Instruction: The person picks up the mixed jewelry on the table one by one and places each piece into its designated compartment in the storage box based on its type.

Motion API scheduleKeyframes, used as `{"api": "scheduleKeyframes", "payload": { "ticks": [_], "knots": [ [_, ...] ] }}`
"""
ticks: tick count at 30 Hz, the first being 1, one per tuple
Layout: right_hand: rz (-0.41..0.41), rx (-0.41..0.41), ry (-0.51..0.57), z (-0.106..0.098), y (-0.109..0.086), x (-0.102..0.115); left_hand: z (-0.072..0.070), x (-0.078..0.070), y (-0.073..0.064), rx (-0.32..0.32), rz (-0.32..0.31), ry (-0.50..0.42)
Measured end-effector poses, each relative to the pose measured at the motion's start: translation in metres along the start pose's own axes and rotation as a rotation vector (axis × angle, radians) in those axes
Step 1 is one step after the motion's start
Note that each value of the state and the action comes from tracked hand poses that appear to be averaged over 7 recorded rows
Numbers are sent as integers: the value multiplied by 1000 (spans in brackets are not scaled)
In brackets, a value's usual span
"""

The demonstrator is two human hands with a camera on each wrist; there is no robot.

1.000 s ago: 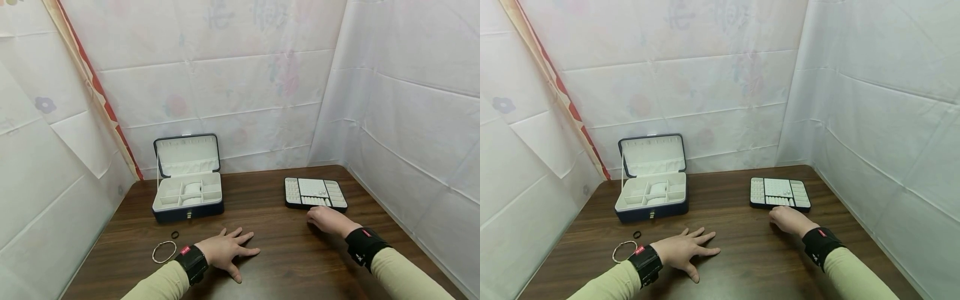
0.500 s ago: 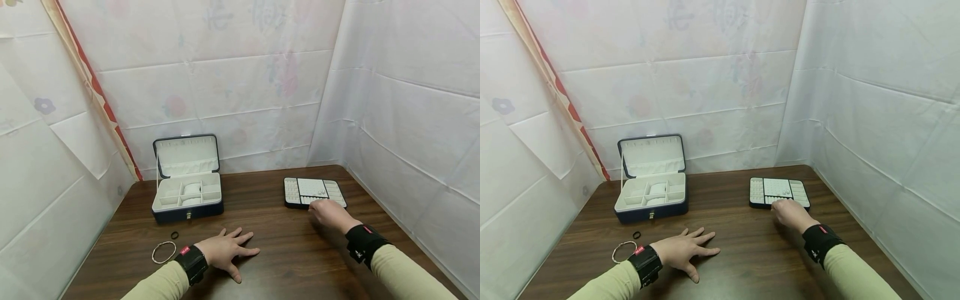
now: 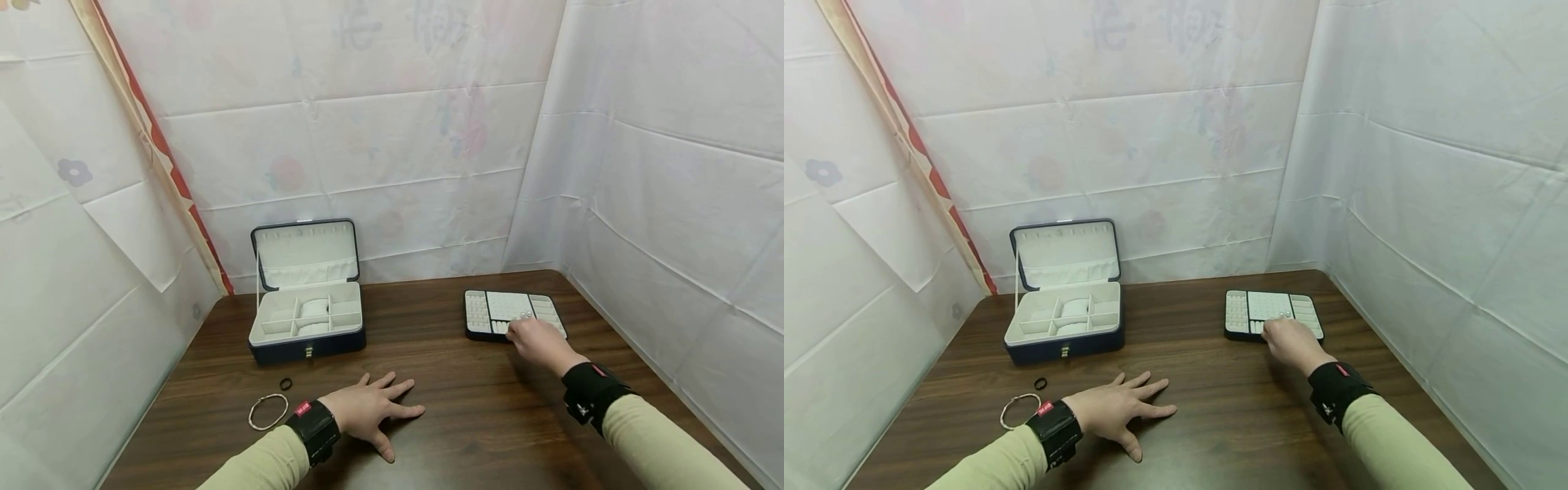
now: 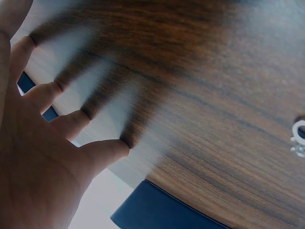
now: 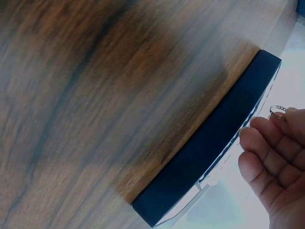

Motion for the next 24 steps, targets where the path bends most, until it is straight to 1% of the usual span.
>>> {"api": "scheduleKeyframes", "payload": {
  "ticks": [5, 11, 15, 19, 24],
  "knots": [
    [49, 2, 18, -2, 4, -1, 1, 0, 0, 0, -1, 3],
    [150, 74, 66, 0, 9, -5, 0, 1, 0, -1, -2, -6],
    [207, 111, 73, 1, 11, -7, 0, 1, 0, -2, 1, -3],
    [245, 144, 67, 2, 13, -9, 0, 2, 1, -3, 5, 3],
    [264, 161, 60, 4, 15, -10, 1, 3, 2, -3, 8, 12]
  ]
}}
Point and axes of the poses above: each hand's wrist, its own y-axis towards the middle knuckle, its own z-axis out of the palm, x = y × z, the point moved 5 cm from there along y, towards the middle knuckle, and after that the axes turned 10 degrees about -y, right-handed, at the moved point
